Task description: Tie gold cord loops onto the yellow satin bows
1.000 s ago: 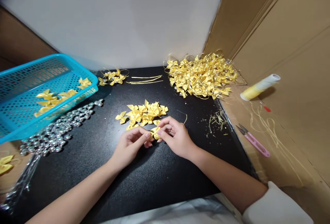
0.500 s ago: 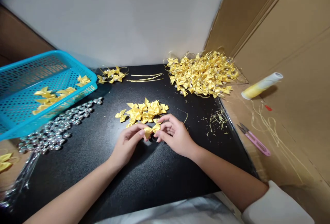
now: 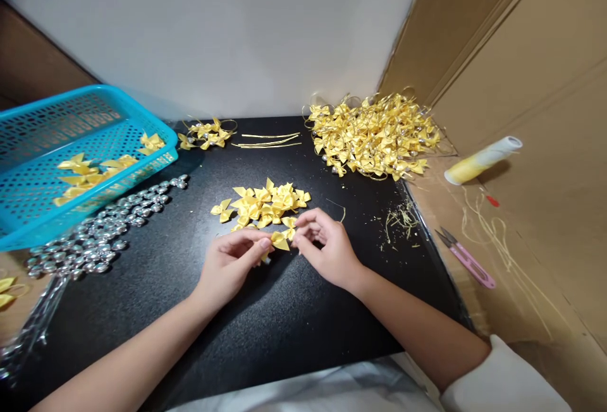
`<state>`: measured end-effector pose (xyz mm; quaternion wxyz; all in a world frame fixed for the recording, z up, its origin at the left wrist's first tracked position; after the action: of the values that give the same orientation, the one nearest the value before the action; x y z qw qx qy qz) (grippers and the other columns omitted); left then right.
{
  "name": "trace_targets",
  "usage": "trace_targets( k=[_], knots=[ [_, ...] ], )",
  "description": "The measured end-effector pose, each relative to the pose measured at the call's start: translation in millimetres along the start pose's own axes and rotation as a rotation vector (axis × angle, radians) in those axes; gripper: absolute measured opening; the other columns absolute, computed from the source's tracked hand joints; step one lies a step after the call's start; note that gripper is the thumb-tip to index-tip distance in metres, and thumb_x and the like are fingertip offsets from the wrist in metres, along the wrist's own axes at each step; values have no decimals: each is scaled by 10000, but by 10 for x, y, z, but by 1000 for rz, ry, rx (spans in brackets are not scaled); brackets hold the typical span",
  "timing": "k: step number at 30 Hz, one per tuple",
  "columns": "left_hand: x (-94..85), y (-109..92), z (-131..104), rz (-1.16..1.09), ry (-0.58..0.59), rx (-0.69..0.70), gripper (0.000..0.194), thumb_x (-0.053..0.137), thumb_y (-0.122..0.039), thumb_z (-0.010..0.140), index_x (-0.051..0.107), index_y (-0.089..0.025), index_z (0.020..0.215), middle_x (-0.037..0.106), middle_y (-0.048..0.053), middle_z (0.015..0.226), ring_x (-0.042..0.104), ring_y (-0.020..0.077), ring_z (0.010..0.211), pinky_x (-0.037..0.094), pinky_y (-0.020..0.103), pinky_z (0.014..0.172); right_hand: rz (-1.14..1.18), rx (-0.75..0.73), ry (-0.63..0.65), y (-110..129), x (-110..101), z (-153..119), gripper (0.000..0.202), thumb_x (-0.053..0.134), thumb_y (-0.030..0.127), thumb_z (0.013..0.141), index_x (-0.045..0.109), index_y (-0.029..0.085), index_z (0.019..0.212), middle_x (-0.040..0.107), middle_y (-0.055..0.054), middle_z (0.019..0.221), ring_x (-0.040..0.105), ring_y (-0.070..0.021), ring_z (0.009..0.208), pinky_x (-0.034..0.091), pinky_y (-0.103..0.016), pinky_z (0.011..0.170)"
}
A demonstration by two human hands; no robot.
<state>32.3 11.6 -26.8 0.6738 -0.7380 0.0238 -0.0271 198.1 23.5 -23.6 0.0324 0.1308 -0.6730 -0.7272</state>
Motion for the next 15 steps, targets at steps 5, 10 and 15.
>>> trace_targets(
  k=[5,10,15],
  knots=[
    [-410,-293,9,295,-354,365,98,701,-273,810,758,-201,845,713,24,775,602,133,663,461,241,622,-536,-269,-107,166,-62,15,36,668,200,818,655,232,831,691,-41,860,594,-217,852,485,-392,805],
    [-584,-184,111,262,-468,251,235,649,-351,846,726,-168,972,694,22,777,609,135,676,469,234,628,-714,-284,-23,105,14,7,72,737,262,796,705,226,850,681,-57,931,548,-237,899,446,-415,837],
    [-637,-195,147,304,-470,242,219,624,-347,855,708,-171,957,659,1,733,564,120,619,430,230,585,-738,-267,41,112,45,-2,90,667,152,790,692,236,813,683,-32,924,548,-223,903,403,-391,814]
  ],
)
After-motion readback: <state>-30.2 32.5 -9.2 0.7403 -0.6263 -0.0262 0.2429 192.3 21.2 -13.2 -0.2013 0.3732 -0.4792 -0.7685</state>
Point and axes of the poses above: each hand's wrist, its own z-axis towards the middle knuckle, its own x-axis out of the palm, y = z × x, the point moved 7 cm from there along z, towards the middle knuckle
